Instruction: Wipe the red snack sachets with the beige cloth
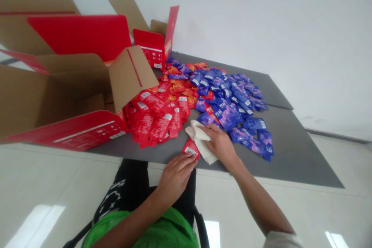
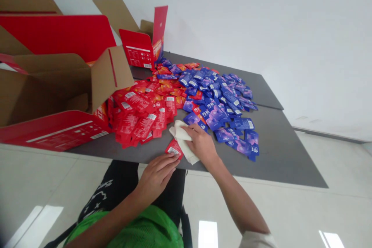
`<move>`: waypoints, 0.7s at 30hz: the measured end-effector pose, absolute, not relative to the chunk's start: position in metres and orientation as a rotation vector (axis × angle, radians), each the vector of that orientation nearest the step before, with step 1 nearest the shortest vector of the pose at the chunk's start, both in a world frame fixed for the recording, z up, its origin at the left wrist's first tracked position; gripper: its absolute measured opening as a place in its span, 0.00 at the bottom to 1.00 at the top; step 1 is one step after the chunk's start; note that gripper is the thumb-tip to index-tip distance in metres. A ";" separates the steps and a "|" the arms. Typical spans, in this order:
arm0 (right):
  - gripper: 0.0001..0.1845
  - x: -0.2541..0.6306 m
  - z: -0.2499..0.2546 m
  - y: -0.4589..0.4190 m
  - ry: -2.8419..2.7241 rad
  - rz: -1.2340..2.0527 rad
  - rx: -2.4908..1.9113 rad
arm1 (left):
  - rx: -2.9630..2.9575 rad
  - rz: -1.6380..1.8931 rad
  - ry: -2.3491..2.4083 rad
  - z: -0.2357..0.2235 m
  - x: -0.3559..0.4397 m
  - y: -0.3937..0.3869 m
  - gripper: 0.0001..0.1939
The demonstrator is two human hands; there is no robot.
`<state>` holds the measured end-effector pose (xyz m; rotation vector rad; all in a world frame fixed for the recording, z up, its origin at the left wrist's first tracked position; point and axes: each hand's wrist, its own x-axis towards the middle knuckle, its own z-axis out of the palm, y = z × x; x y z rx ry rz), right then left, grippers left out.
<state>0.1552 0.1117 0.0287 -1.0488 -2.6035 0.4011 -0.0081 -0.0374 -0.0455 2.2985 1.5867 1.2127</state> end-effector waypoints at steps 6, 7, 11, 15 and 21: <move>0.23 0.151 0.021 0.080 -2.700 0.611 -0.907 | 2.263 1.158 1.622 -0.045 -0.008 -0.038 0.13; 0.23 0.151 0.019 0.088 -2.682 0.585 -0.949 | 2.269 1.169 1.609 -0.046 -0.008 -0.038 0.15; 0.22 0.155 0.015 0.128 -2.628 0.396 -1.155 | 2.288 1.178 1.590 -0.046 -0.009 -0.038 0.19; 0.24 0.169 0.023 0.131 -2.478 0.374 -1.116 | 2.273 1.123 1.581 -0.033 -0.011 -0.034 0.13; 0.12 0.207 0.013 0.077 -1.793 0.438 -1.178 | 2.248 0.964 1.782 -0.001 -0.004 0.001 0.15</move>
